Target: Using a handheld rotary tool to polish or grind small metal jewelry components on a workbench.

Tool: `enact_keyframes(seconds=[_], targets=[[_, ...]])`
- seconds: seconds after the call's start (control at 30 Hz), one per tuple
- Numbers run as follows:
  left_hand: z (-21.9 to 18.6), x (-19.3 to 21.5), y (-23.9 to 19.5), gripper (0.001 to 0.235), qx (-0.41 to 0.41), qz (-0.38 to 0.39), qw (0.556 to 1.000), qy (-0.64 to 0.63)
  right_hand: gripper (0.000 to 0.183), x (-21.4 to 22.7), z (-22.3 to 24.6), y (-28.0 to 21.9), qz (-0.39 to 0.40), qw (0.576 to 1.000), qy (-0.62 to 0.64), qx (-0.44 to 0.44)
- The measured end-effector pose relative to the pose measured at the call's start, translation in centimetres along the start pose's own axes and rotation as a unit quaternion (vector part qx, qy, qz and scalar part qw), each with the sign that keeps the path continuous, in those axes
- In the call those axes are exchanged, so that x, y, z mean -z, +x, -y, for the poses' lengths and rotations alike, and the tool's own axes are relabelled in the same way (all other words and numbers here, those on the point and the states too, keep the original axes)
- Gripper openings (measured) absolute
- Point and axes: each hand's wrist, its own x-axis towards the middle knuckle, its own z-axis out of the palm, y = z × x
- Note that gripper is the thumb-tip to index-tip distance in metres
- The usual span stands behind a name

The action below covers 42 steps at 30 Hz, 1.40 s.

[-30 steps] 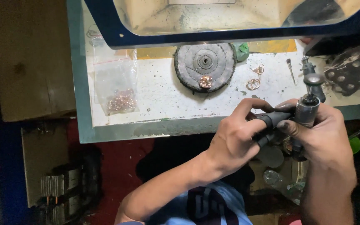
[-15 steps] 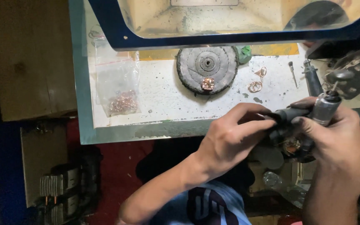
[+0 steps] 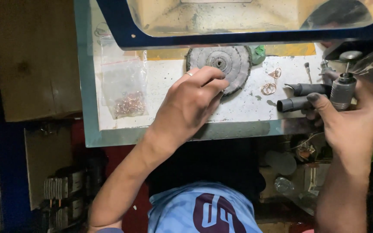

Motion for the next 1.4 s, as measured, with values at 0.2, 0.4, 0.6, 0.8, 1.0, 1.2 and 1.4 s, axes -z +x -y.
enact_keyframes(seconds=[0.2,0.4,0.6,0.8,1.0,1.2,1.4], targets=[[1.5,0.2,-0.1,0.042,-0.008,-0.003,0.997,-0.076,0.056,-0.9,2.9,-1.0,-0.089,0.995,-0.031,0.013],[2.0,0.8,0.8,0.029,-0.032,0.002,0.997,-0.073,0.054,-2.4,5.3,-2.0,0.013,0.995,-0.028,0.09],[1.6,1.9,1.0,0.03,-0.016,0.05,0.995,-0.087,0.034,-2.9,9.5,0.4,0.112,0.976,-0.119,0.144],[1.8,1.7,1.1,0.024,-0.034,0.034,0.996,-0.071,0.04,-3.9,9.6,0.4,0.12,0.966,-0.175,0.146],[2.4,2.1,1.6,0.025,-0.023,0.057,0.993,-0.098,0.041,-4.3,10.0,1.4,0.143,0.953,-0.221,0.148],[3.6,1.7,1.7,0.021,-0.059,0.059,0.991,-0.109,0.038,-4.6,9.6,1.4,0.135,0.957,-0.195,0.17],[3.9,2.3,1.9,0.021,-0.08,0.063,0.989,-0.107,0.037,-4.6,9.2,1.7,0.152,0.957,-0.182,0.168]])
